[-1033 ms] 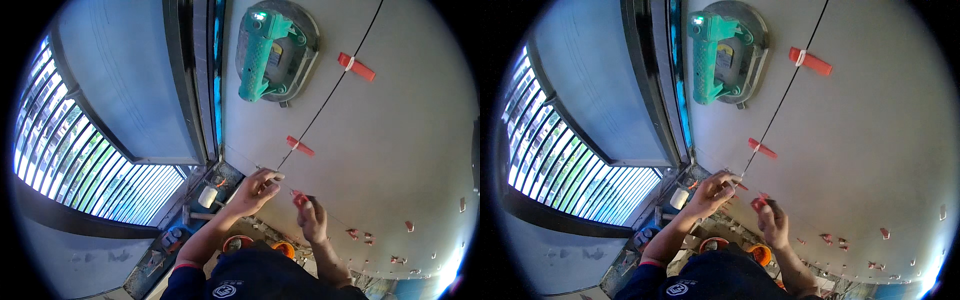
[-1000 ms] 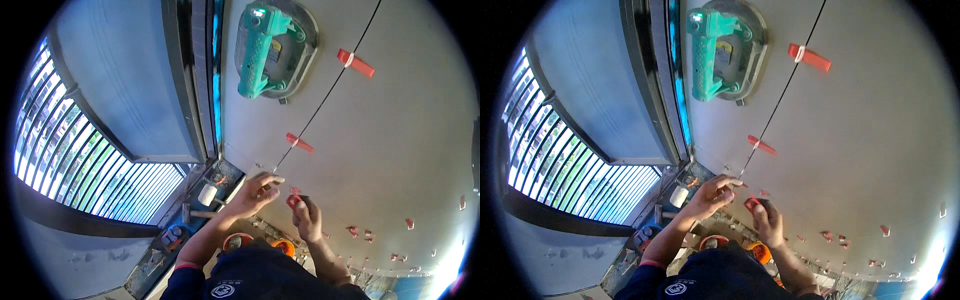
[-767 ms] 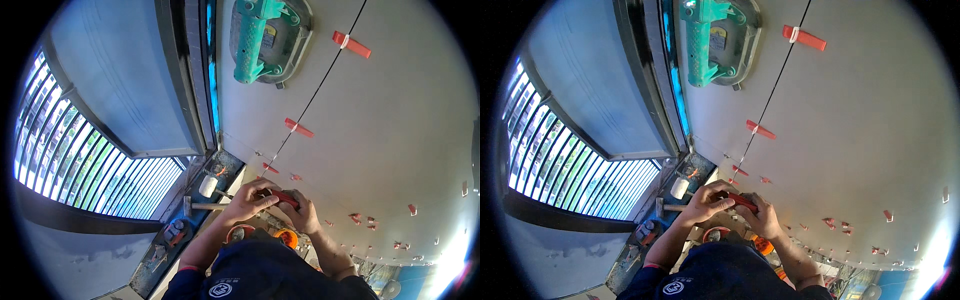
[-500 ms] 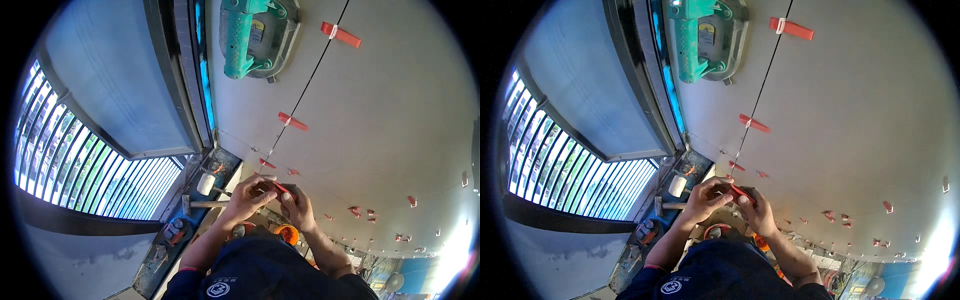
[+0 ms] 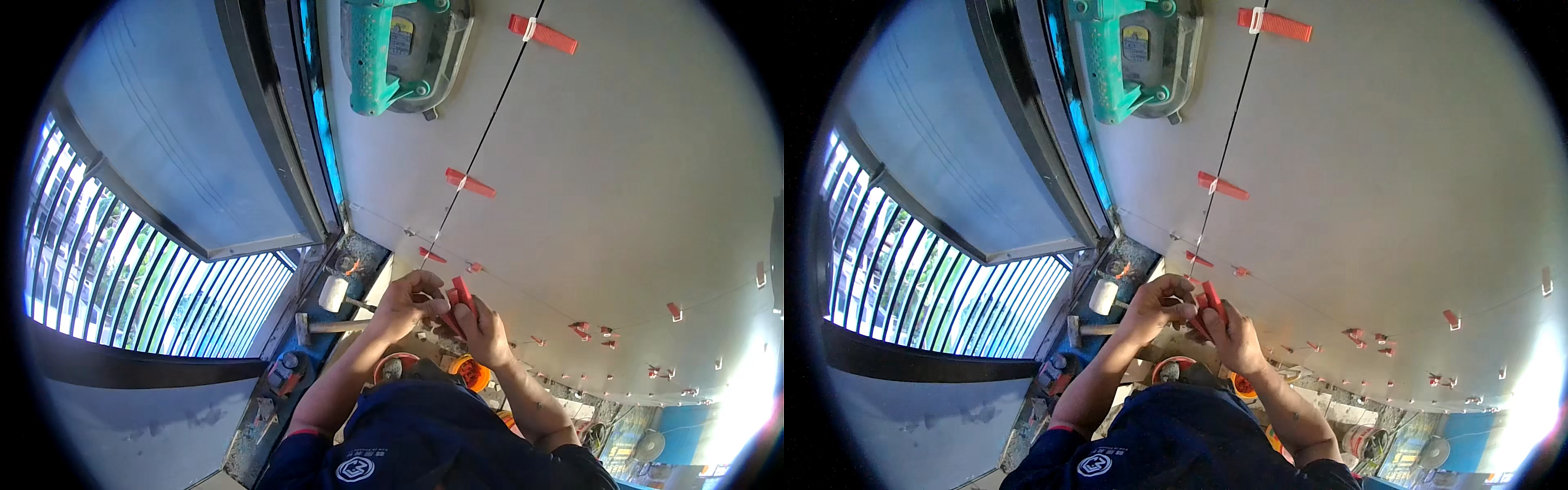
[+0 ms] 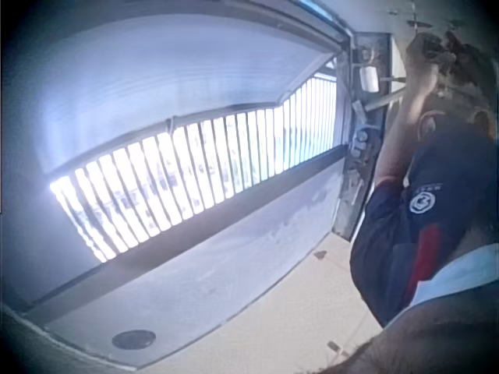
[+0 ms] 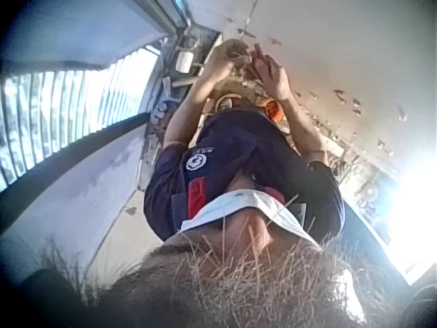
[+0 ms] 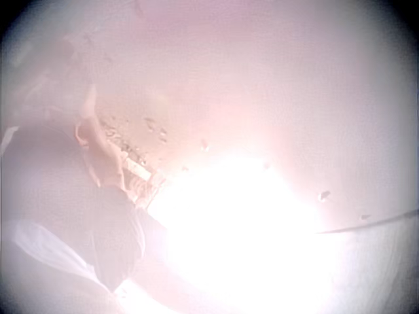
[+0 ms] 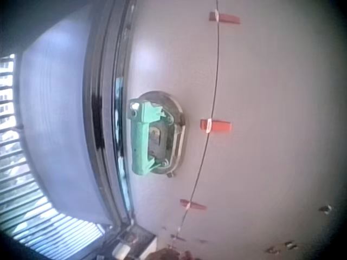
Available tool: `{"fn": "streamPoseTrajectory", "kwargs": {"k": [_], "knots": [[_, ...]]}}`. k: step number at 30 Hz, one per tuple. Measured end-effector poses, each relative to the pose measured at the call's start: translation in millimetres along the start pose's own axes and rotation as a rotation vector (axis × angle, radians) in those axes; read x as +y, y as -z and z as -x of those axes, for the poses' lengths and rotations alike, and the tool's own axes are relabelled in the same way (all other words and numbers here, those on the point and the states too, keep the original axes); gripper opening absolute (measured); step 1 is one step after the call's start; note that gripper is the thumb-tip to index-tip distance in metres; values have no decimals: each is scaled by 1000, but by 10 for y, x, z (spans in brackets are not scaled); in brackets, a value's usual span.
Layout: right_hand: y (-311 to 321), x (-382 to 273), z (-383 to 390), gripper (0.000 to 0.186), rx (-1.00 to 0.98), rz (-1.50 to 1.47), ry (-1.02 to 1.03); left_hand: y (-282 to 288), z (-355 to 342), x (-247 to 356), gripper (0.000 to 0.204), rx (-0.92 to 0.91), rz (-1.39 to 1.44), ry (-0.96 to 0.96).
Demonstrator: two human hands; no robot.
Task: The person installs a large wall tile by applying adhesive to a board, lifting the tile into place with a suction tool, tapping it with a mallet, and inserting plastic spacers.
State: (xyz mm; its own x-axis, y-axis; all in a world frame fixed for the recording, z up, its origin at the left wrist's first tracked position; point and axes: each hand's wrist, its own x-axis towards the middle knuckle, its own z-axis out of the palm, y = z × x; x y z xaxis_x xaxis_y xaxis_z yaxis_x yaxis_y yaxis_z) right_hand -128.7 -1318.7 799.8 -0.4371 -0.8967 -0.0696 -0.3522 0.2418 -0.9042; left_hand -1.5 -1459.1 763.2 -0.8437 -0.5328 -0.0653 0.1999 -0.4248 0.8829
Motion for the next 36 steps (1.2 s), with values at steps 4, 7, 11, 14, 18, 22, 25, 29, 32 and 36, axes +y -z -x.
{"fn": "streamPoseTrajectory", "kwargs": {"k": [4,7,11,14,18,22,25,29,32,36], "knots": [[-43,102,-32,28,79,199,32,103,-20,-68,25,97,-166,44],[-100,179,-75,26,199,-94,-6,150,-42,-120,21,216,-17,23],[-174,186,-83,27,205,189,-24,48,-50,-271,26,302,-167,7],[-202,431,-112,27,302,287,15,-24,-30,-427,30,277,-664,-339],[-136,624,-134,23,330,235,-35,-7,-108,-625,34,263,-285,-65],[301,408,-293,29,527,185,99,594,-619,-807,28,572,-46,-340],[916,180,-376,37,643,263,304,683,-1071,-698,21,679,-26,-295],[1576,-171,-538,38,953,397,503,781,-1469,-950,20,768,-248,-332],[2090,-243,-536,38,1186,543,496,605,-1470,-772,18,750,-271,-338],[2339,-360,-532,31,1059,599,625,707,-1575,-791,17,703,-141,-275]]}}
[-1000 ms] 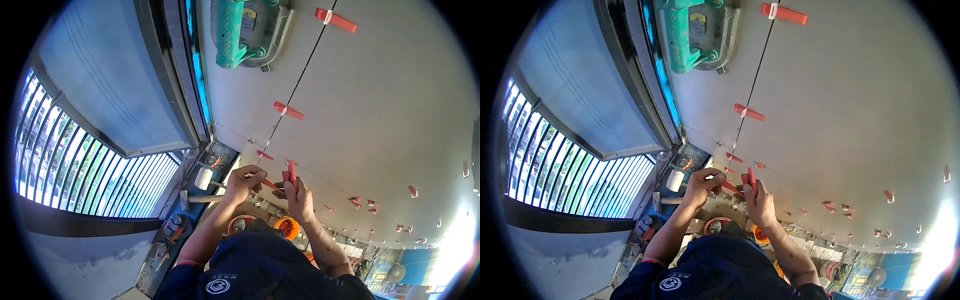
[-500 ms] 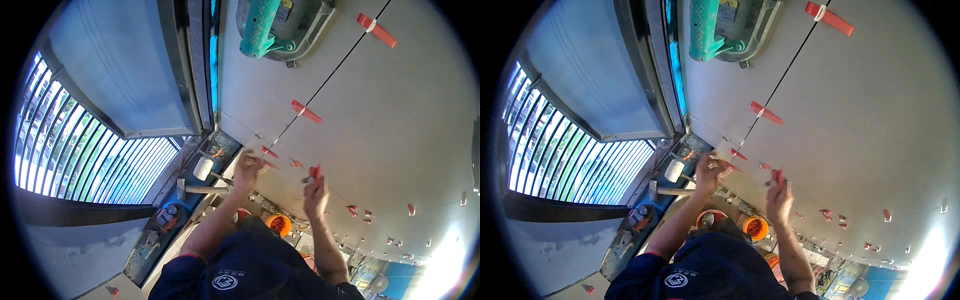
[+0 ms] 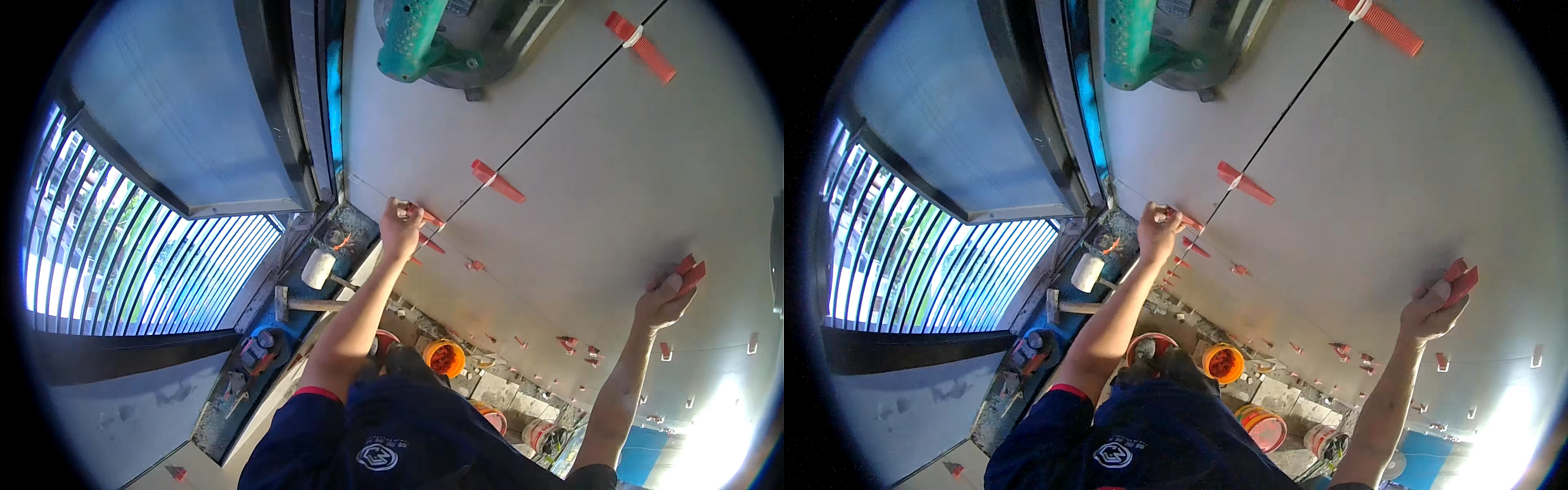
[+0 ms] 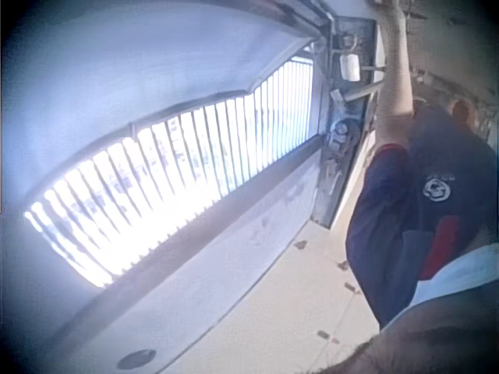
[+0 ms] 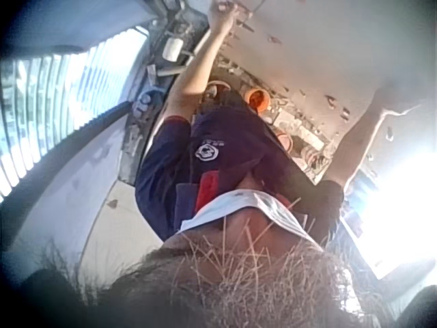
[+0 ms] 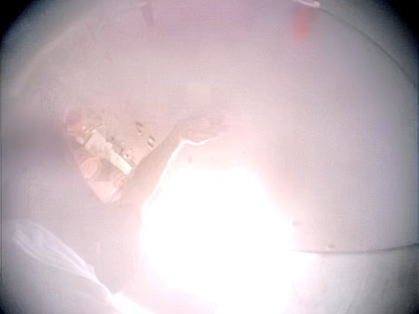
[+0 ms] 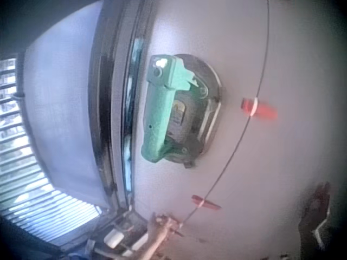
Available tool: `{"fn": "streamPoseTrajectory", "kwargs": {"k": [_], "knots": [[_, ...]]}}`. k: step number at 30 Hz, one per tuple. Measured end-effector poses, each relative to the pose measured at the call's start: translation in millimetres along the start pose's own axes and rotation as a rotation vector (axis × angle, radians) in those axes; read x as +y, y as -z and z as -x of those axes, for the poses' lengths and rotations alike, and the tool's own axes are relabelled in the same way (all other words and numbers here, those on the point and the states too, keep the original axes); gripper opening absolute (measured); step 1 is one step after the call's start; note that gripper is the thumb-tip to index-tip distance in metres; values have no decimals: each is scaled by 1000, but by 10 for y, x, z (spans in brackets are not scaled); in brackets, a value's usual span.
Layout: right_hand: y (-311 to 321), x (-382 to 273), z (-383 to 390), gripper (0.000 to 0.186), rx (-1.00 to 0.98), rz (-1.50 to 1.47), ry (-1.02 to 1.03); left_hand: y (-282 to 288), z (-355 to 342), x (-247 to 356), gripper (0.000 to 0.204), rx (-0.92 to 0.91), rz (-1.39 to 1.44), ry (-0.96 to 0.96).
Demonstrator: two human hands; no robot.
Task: The person installs a large wall tile by applying adhesive to a board, lifting the tile into place with a suction tool, tapping it with a mallet, and inserting plastic spacers.
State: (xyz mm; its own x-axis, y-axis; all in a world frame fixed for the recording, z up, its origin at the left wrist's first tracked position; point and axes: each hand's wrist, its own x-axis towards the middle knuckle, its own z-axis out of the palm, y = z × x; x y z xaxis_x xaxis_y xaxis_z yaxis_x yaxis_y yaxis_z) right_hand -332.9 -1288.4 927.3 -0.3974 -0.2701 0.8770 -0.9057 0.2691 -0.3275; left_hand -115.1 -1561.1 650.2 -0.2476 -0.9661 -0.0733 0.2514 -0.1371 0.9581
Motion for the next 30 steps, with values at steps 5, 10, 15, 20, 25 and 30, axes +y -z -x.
{"fn": "streamPoseTrajectory", "kwargs": {"k": [5,10,15,20,25,30], "knots": [[-201,36,-3,21,143,-84,173,-17,-94,-47,14,1,107,93],[-237,63,-67,18,132,-92,314,-109,-102,0,15,71,103,159],[-290,85,-44,17,142,-131,354,-102,-100,-174,18,90,52,104],[-254,114,-33,17,106,-163,283,-110,-23,-188,22,126,-57,-31],[-239,186,-5,14,140,85,362,-178,101,54,17,68,-164,-115],[-203,368,45,8,149,-123,295,-94,118,3,23,29,-318,-140]]}}
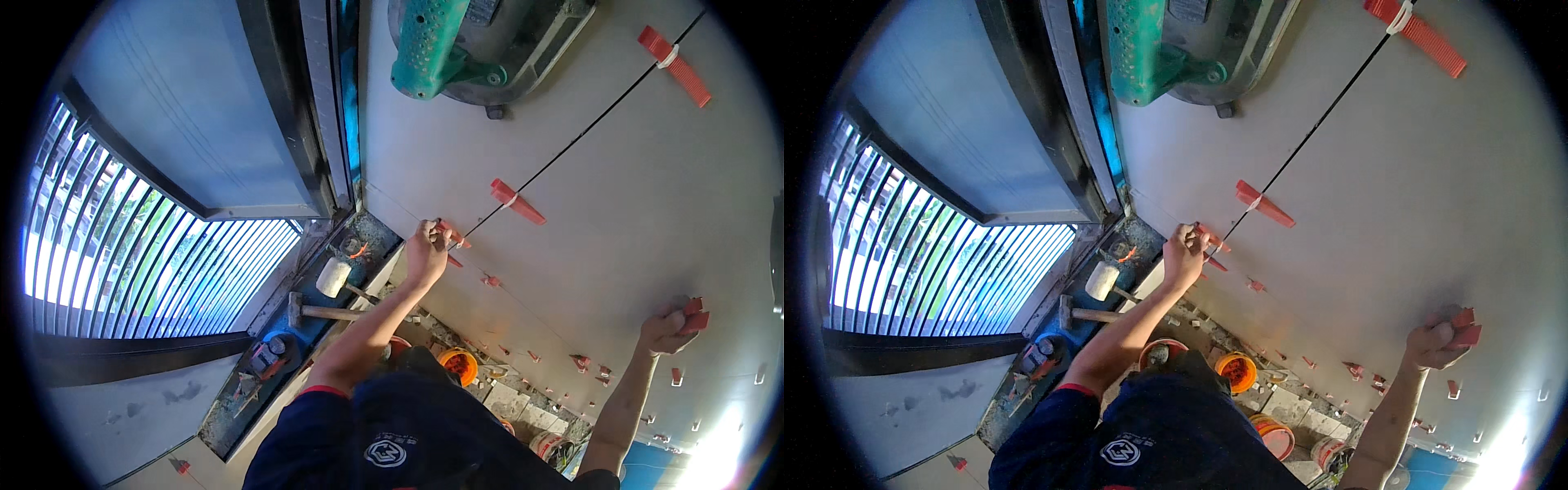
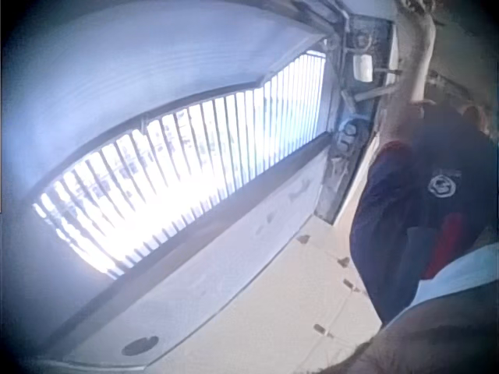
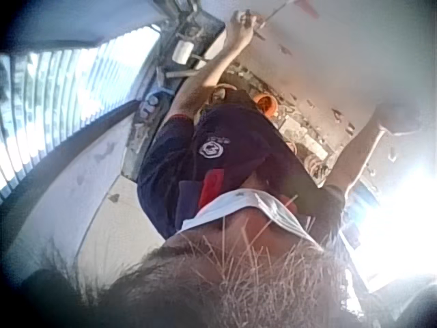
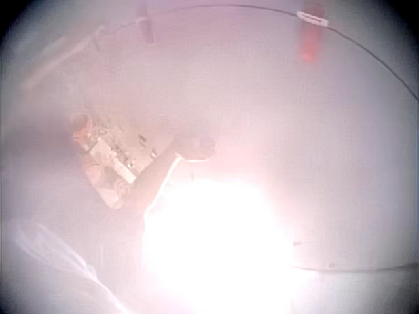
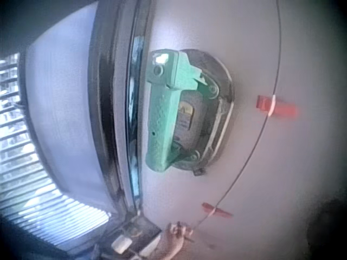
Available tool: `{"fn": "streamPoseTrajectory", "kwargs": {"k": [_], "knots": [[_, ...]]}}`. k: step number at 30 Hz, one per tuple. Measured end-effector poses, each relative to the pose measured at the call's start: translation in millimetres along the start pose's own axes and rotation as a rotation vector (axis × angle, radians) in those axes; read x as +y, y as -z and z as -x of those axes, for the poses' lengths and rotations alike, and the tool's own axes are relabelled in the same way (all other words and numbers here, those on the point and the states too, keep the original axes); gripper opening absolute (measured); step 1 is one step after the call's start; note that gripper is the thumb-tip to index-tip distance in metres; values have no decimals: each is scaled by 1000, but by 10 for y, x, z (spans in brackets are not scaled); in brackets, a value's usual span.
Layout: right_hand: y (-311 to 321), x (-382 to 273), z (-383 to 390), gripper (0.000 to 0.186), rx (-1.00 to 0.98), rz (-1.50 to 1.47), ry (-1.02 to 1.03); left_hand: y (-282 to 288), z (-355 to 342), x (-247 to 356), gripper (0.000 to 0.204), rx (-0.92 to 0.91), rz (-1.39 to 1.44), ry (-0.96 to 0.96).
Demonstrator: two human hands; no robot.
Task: The person installs a large wall tile by applying adhesive to a board, lifting the tile into place with a suction tool, tapping it with a mallet, and inserting plastic spacers.
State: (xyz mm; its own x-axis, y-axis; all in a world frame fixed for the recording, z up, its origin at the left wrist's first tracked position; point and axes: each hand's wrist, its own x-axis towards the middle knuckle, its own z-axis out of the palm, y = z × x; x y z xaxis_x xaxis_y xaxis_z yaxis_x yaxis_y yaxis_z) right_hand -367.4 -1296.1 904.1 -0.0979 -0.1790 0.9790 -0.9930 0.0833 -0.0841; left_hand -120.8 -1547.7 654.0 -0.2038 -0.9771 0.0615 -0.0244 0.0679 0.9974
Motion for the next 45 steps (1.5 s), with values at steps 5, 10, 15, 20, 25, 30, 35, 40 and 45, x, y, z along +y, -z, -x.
{"fn": "streamPoseTrajectory", "kwargs": {"k": [5,10,15,20,25,30,35,40,45], "knots": [[303,225,42,26,11,-123,-388,408,-346,-110,48,-329,-621,-264],[584,462,-167,39,155,384,-88,269,-369,104,77,-560,-953,-464],[797,720,-44,27,86,512,-69,202,-328,102,83,-553,-906,-422],[563,473,-60,33,146,918,281,176,-362,18,66,-596,-821,-499],[623,413,-33,35,-81,32,-122,190,-410,-232,50,-649,-638,-760],[448,510,-62,36,86,339,112,113,-411,-318,50,-656,-616,-779],[570,590,203,44,191,-105,-693,181,-282,-8,53,-713,-938,-599],[-178,-664,1154,36,-259,-233,-440,309,438,248,42,-475,-568,-512],[-394,-2149,1861,30,-970,-461,-901,856,1285,471,35,-671,401,274]]}}
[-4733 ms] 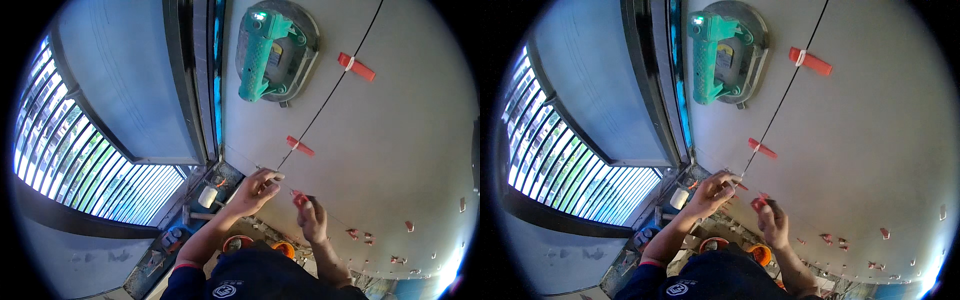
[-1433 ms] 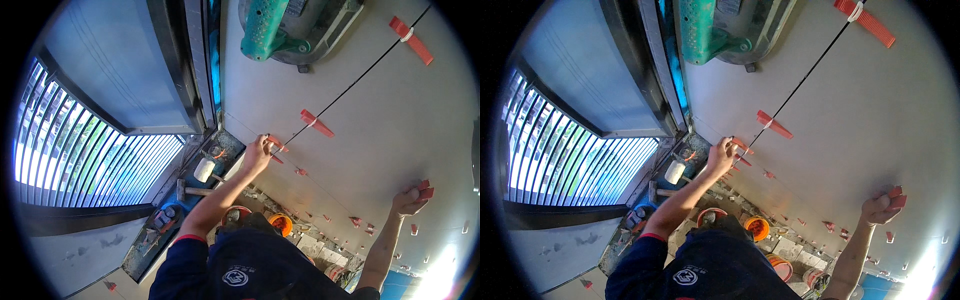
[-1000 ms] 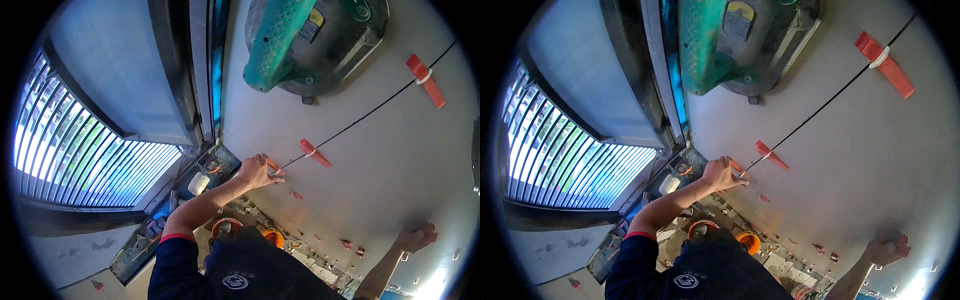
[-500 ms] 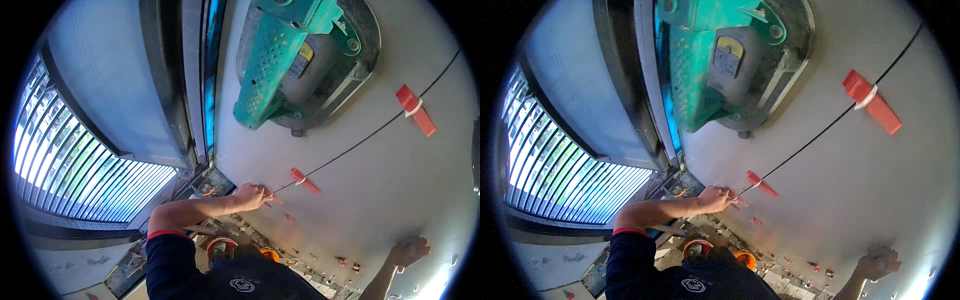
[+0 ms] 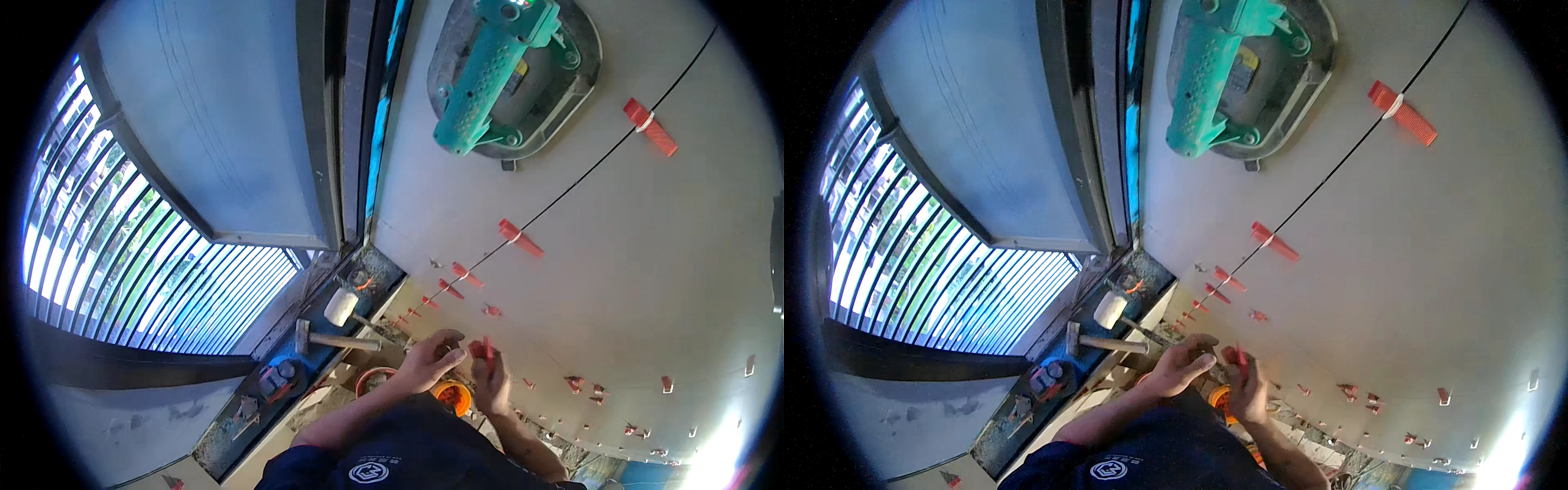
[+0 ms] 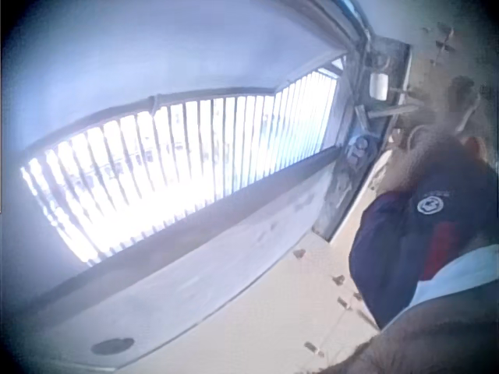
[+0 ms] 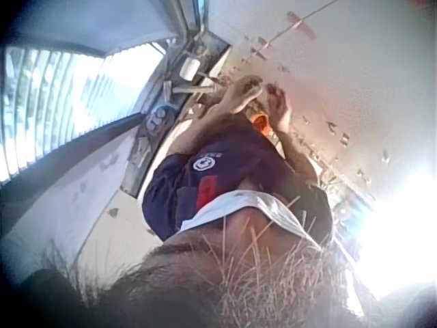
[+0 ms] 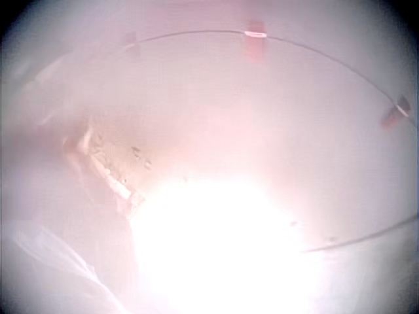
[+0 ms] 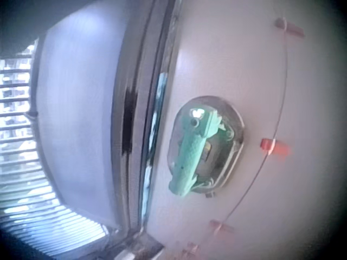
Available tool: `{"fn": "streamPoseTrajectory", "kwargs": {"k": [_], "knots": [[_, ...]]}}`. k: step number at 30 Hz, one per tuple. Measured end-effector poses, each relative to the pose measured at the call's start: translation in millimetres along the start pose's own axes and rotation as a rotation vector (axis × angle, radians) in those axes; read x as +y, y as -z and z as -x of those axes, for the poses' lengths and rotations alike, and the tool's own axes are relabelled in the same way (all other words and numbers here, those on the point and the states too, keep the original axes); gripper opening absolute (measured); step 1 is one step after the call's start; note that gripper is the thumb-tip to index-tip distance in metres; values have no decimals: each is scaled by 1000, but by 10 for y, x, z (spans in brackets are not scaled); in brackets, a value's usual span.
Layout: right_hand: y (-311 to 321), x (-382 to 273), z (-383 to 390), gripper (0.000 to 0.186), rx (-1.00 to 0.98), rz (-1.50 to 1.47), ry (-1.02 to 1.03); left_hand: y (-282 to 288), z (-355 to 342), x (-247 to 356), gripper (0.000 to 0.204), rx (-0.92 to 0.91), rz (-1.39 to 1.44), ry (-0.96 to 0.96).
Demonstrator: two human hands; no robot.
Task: The person installs a large wall tile by applying adhesive to a board, lifting the tile into place with a suction tool, tapping it with a mallet, and inserting plastic spacers.
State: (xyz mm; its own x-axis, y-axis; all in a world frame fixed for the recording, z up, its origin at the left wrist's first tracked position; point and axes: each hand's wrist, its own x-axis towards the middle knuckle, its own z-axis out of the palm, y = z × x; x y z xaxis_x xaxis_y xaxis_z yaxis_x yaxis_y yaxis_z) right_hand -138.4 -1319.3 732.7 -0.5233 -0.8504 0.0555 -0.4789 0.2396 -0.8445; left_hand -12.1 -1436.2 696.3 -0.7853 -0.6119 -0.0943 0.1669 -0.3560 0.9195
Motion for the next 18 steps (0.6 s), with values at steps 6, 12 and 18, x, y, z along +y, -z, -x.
{"fn": "streamPoseTrajectory", "kwargs": {"k": [6,12,18], "knots": [[-344,-19,159,29,-211,-11,-27,155,373,28,26,140,231,130],[-41,-116,-82,24,-32,-14,-86,908,83,-239,21,397,34,-94],[1088,-164,-517,41,565,375,268,1541,-641,-188,19,691,335,-253]]}}
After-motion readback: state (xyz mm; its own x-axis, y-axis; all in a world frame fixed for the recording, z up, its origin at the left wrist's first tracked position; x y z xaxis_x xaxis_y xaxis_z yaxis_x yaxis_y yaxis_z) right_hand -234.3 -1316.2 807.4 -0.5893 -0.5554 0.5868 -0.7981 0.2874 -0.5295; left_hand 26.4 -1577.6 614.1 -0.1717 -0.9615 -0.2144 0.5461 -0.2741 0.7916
